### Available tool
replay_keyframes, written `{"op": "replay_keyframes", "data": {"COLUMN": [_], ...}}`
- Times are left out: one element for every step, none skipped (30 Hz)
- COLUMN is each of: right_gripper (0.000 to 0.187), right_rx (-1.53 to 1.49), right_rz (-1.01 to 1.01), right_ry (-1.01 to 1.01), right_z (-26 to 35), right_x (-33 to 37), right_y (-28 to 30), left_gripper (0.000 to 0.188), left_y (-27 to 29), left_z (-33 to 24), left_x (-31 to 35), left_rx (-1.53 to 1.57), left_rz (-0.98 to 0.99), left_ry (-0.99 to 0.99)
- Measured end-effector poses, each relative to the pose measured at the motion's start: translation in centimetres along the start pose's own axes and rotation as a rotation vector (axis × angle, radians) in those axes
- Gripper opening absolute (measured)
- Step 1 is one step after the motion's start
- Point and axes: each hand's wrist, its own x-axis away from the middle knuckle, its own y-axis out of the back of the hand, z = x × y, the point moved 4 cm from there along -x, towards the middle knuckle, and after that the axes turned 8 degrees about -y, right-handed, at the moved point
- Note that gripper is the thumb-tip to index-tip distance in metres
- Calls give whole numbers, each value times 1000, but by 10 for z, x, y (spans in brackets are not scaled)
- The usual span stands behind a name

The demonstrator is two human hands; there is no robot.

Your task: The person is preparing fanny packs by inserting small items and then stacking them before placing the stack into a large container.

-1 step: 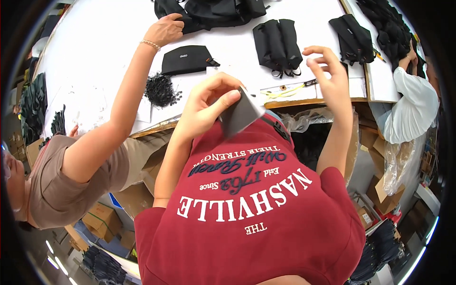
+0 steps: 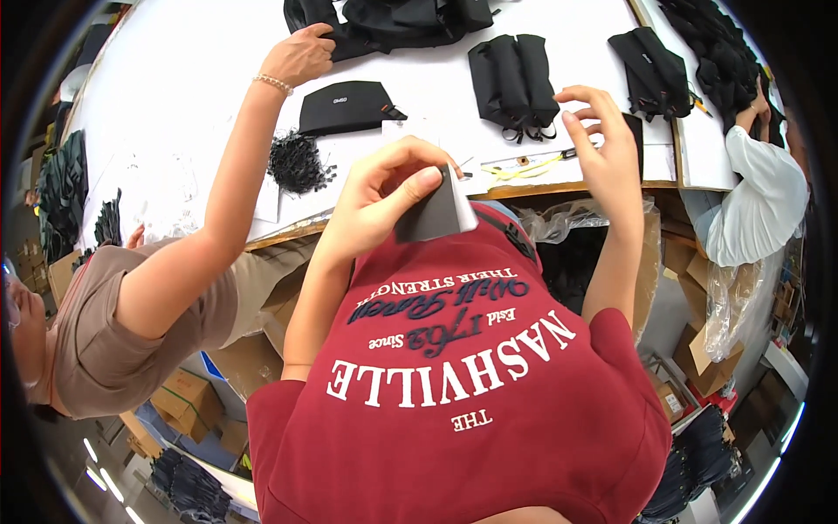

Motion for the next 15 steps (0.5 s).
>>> {"op": "replay_keyframes", "data": {"right_gripper": [17, 21, 25, 29, 32, 35, 30, 30, 27, 25, 16, 16, 13, 10, 9], "right_rx": [-162, -316, -598, -878, -944, -1011, -967, -975, -985, -994, -1027, -1035, -919, -802, -804], "right_rz": [105, 263, 446, 620, 674, 727, 639, 643, 702, 762, 727, 729, 717, 701, 667], "right_ry": [8, 9, -80, -176, -191, -205, -148, -151, -218, -284, -315, -317, -229, -142, -154], "right_z": [8, 19, 35, 53, 62, 68, 72, 71, 68, 68, 67, 64, 59, 58, 57], "right_x": [4, 12, 23, 36, 44, 50, 50, 51, 53, 57, 60, 60, 57, 56, 55], "right_y": [-9, -21, -33, -42, -49, -55, -57, -56, -56, -58, -60, -61, -59, -57, -56], "left_gripper": [18, 18, 17, 17, 16, 16, 15, 14, 14, 14, 13, 13, 13, 13, 14], "left_y": [-1, -1, -2, -5, -10, -12, -11, -10, -10, -9, -10, -10, -11, -12, -11], "left_z": [-4, -7, -10, -14, -20, -24, -26, -28, -29, -29, -29, -30, -29, -28, -27], "left_x": [4, 5, 8, 11, 12, 15, 17, 18, 20, 21, 21, 22, 23, 24, 25], "left_rx": [-5, -6, 30, 73, 38, 38, -2, -42, -126, -132, -167, -201, -169, -171, -177], "left_rz": [33, 31, 43, 61, 8, 10, -15, -39, -52, -55, -59, -62, -75, -78, -105], "left_ry": [-23, -12, -3, 8, -2, 9, 24, 39, 41, 49, 44, 39, 55, 60, 46]}}
